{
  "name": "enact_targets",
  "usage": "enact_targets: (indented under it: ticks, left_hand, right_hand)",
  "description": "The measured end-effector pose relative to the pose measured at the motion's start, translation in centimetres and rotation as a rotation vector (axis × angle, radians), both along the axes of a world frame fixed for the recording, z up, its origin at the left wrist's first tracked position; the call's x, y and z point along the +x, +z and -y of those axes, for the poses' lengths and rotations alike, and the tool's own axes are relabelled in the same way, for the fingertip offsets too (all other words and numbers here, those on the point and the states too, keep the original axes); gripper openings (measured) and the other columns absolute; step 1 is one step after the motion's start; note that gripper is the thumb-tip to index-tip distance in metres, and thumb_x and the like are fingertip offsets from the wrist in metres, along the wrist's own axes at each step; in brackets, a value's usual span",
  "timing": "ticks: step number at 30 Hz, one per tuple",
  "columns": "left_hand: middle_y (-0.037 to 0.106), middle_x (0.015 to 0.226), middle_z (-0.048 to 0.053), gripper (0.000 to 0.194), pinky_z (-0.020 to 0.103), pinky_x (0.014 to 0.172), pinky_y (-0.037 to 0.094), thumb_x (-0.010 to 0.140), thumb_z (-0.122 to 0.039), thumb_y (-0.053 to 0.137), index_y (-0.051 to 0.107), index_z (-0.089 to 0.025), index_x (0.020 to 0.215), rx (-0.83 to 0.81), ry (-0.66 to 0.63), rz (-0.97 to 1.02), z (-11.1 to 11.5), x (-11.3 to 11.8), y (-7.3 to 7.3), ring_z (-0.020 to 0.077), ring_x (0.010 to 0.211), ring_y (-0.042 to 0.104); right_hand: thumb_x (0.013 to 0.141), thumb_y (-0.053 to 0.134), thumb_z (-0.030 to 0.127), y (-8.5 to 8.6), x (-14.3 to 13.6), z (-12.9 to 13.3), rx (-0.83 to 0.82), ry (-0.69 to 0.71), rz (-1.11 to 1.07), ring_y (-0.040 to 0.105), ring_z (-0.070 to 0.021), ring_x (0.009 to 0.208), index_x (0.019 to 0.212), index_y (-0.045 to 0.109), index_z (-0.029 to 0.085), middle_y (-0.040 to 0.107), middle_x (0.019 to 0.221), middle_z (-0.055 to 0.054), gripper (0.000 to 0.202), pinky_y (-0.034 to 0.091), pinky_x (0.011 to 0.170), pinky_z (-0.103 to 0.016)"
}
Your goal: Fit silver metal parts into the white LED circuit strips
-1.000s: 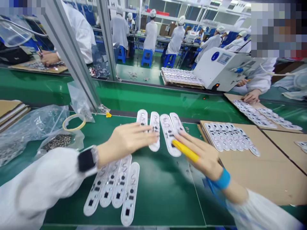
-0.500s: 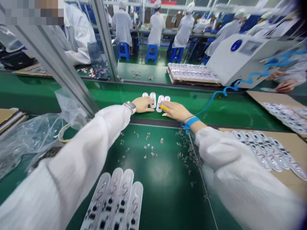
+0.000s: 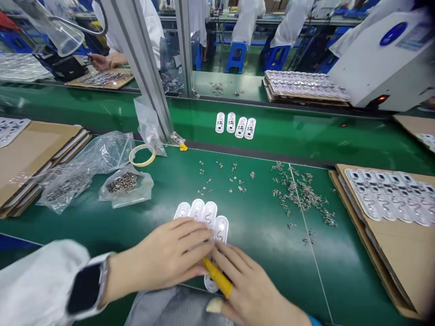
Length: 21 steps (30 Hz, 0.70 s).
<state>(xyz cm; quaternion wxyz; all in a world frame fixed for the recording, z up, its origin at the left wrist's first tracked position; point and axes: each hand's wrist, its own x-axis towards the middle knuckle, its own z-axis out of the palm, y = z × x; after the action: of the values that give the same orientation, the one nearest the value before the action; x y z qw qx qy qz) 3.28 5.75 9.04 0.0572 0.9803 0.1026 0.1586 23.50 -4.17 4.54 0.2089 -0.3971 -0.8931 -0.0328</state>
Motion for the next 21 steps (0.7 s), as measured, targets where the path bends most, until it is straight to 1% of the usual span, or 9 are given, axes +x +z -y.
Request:
enact_targets:
  ticks: [2,5,7,9,12,14,18,19,21]
  left_hand:
    - [0.066,0.116,0.005,0.039,0.034,0.098,0.045,0.097,-0.042,0.041,0.060,-0.013,0.114,0.058,0.034,-0.035,1.6,-2.8,-1.6,0.0193,0.107,0.061]
    - [0.057,0.130,0.008,0.062,0.037,0.101,0.044,0.090,-0.060,0.038,0.053,-0.013,0.127,0.104,0.059,-0.136,2.3,-5.7,-4.3,0.0231,0.120,0.053]
    - [0.049,0.139,0.009,0.059,0.039,0.102,0.044,0.092,-0.055,0.039,0.045,-0.014,0.135,0.115,0.075,-0.206,2.3,-6.7,-5.8,0.0244,0.126,0.048]
    - [0.043,0.143,0.008,0.048,0.040,0.102,0.044,0.097,-0.039,0.040,0.040,-0.016,0.139,0.104,0.080,-0.229,2.1,-6.9,-6.8,0.0249,0.130,0.043]
    - [0.044,0.143,0.007,0.042,0.041,0.103,0.043,0.098,-0.019,0.037,0.039,-0.016,0.139,0.060,0.086,-0.193,2.0,-6.3,-7.2,0.0249,0.132,0.040]
    - [0.046,0.141,0.007,0.042,0.043,0.103,0.043,0.096,-0.015,0.038,0.040,-0.015,0.138,0.045,0.111,-0.179,2.3,-5.9,-7.2,0.0253,0.131,0.041]
    - [0.048,0.139,0.011,0.050,0.047,0.099,0.046,0.094,-0.040,0.048,0.044,-0.014,0.136,0.046,0.117,-0.134,4.0,-6.2,-7.5,0.0301,0.128,0.044]
    - [0.050,0.137,0.010,0.049,0.046,0.099,0.047,0.093,-0.041,0.051,0.047,-0.016,0.134,0.057,0.112,-0.096,4.5,-6.4,-7.7,0.0297,0.128,0.045]
    - [0.056,0.132,0.005,0.035,0.043,0.100,0.046,0.094,-0.029,0.052,0.055,-0.020,0.127,0.082,0.102,0.000,5.7,-6.9,-8.0,0.0262,0.127,0.047]
  right_hand:
    - [0.090,0.044,0.057,-1.3,-1.0,1.2,-0.012,-0.011,0.061,0.056,-0.0253,0.115,0.111,0.066,0.015,0.062,0.125,-0.008,0.052,0.050,0.092,-0.033]
    - [0.088,0.051,0.055,-2.8,-1.7,1.7,-0.019,-0.061,0.087,0.055,-0.0267,0.117,0.114,0.065,0.015,0.057,0.132,-0.008,0.050,0.051,0.091,-0.035]
    - [0.088,0.053,0.052,-3.3,-1.8,1.6,-0.034,-0.072,0.086,0.053,-0.0276,0.119,0.116,0.063,0.014,0.055,0.134,-0.008,0.049,0.051,0.093,-0.036]
    - [0.089,0.053,0.048,-3.5,-1.8,1.1,-0.046,-0.068,0.082,0.052,-0.0283,0.122,0.119,0.062,0.014,0.054,0.136,-0.009,0.047,0.051,0.095,-0.038]
    - [0.091,0.052,0.042,-3.4,-1.7,0.3,-0.043,-0.072,0.088,0.048,-0.0290,0.125,0.119,0.061,0.012,0.052,0.137,-0.010,0.042,0.049,0.097,-0.040]
    - [0.092,0.051,0.041,-3.3,-1.7,-0.1,-0.045,-0.071,0.109,0.047,-0.0298,0.127,0.118,0.062,0.011,0.051,0.139,-0.010,0.041,0.048,0.098,-0.041]
    - [0.091,0.045,0.052,-3.1,-1.5,0.7,-0.043,-0.033,0.136,0.046,-0.0303,0.127,0.121,0.061,0.010,0.048,0.140,-0.010,0.053,0.049,0.097,-0.042]
    - [0.091,0.044,0.054,-3.1,-1.3,1.1,-0.032,-0.015,0.137,0.047,-0.0292,0.126,0.121,0.061,0.011,0.049,0.140,-0.009,0.055,0.050,0.096,-0.040]
    - [0.094,0.042,0.047,-3.0,-0.9,2.3,-0.014,0.023,0.123,0.052,-0.0248,0.122,0.120,0.063,0.016,0.052,0.138,-0.002,0.045,0.052,0.094,-0.036]
